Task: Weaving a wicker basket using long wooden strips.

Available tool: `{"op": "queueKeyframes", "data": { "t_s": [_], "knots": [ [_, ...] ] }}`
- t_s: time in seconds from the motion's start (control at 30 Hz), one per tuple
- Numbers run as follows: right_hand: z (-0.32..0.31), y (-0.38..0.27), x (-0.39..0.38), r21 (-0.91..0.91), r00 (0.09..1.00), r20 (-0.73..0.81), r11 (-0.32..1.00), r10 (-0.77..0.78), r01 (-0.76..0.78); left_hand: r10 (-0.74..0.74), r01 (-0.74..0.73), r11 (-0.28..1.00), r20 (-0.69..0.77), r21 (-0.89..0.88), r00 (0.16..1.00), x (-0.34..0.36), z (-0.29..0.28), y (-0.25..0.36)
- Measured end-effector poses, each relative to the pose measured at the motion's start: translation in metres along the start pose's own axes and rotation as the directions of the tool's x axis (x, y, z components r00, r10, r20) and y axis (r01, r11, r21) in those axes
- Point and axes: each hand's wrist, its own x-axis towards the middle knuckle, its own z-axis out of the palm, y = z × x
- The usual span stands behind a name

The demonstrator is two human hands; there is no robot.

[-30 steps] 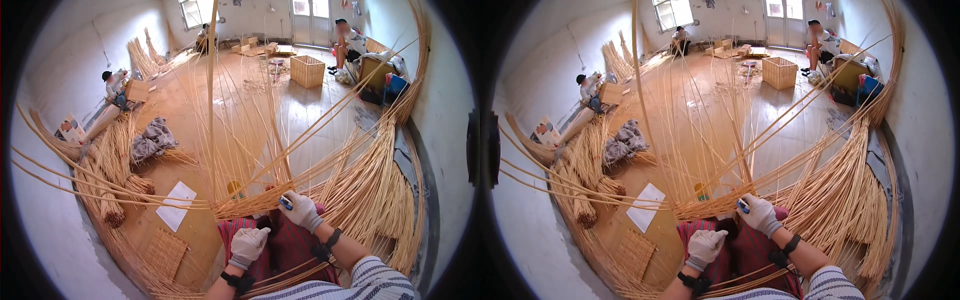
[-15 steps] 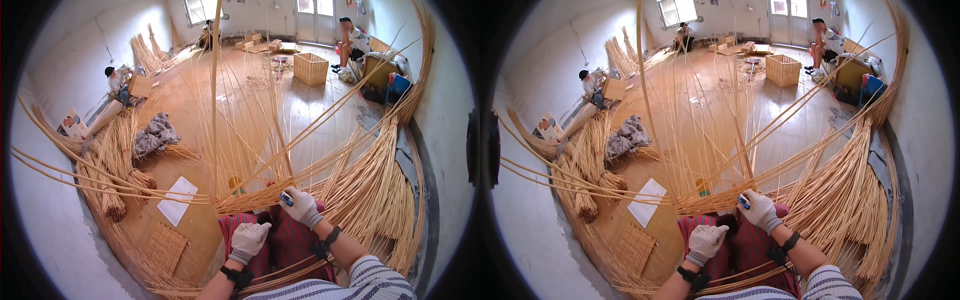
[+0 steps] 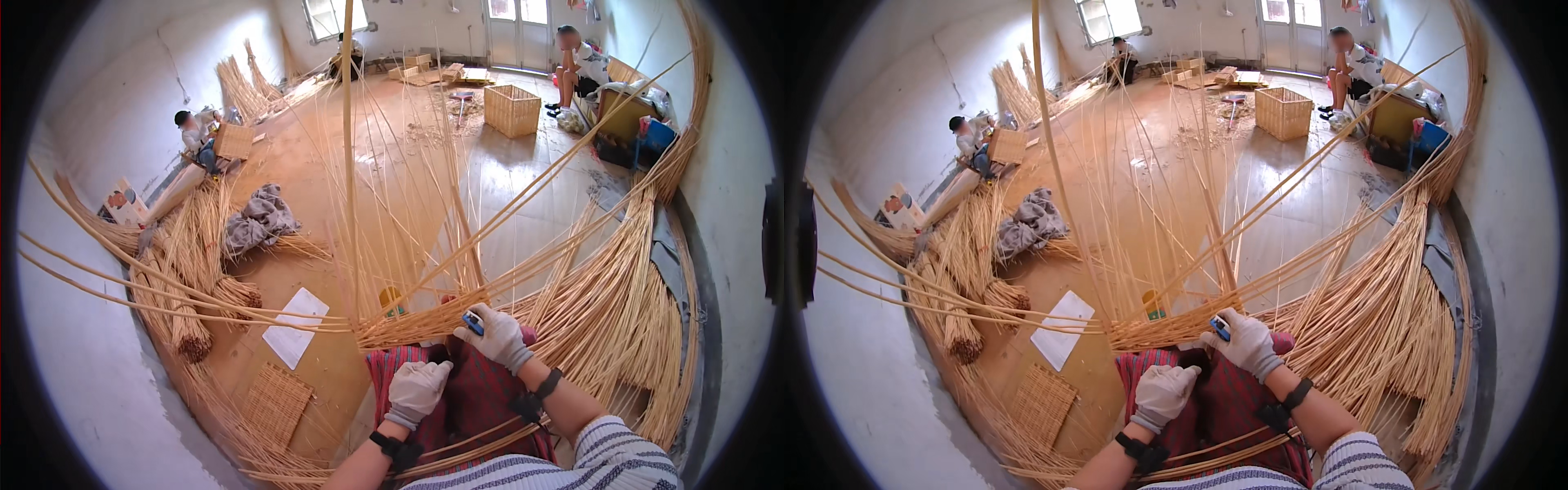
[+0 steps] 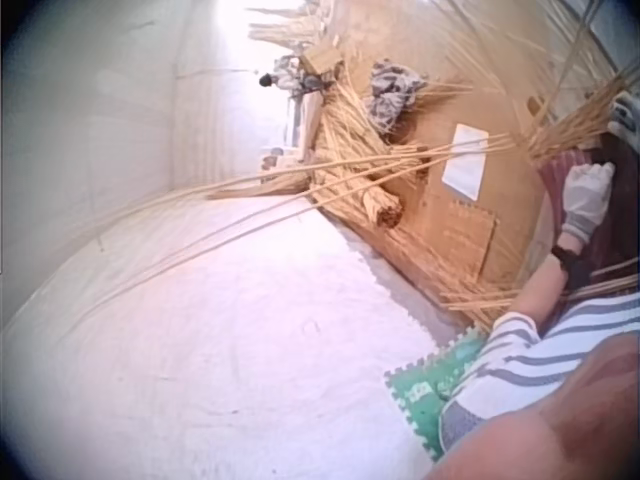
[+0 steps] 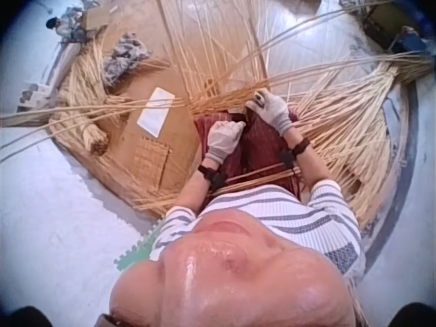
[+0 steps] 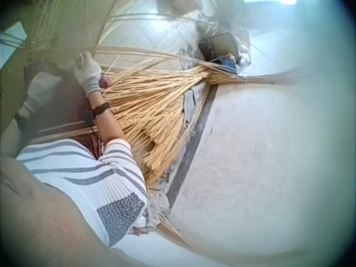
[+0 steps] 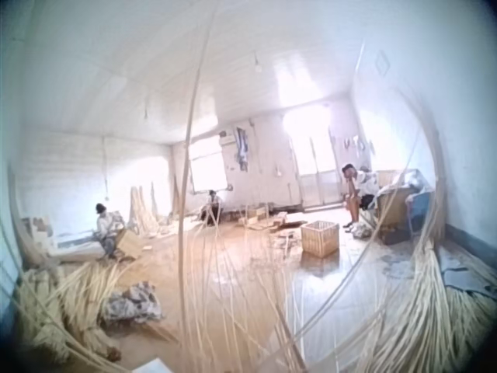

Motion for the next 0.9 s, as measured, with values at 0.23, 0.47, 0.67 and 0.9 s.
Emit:
{"op": "queueKeyframes", "data": {
  "t_s": [0.23,0.47,0.67,0.9],
  "knots": [
    [0.003,-0.007,0.002,-0.049,0.998,0.013,0.997,-0.065,0.065,-0.019,0.015,0.999,0.100,0.033,0.995,-0.003,0.000,0.001],
    [0.002,-0.002,0.003,0.014,0.999,-0.016,0.999,-0.036,0.036,-0.355,0.164,0.876,-0.377,-0.453,0.855,-0.004,-0.017,-0.016],
    [-0.015,0.004,0.031,0.013,0.957,-0.181,0.973,-0.225,0.231,-0.853,0.620,0.515,-0.284,-0.592,0.438,-0.043,0.037,-0.124],
    [-0.034,0.054,0.095,-0.335,0.961,-0.247,0.942,-0.124,0.036,-0.691,0.396,-0.137,0.374,-0.908,0.618,-0.016,0.050,-0.177]
  ]
}}
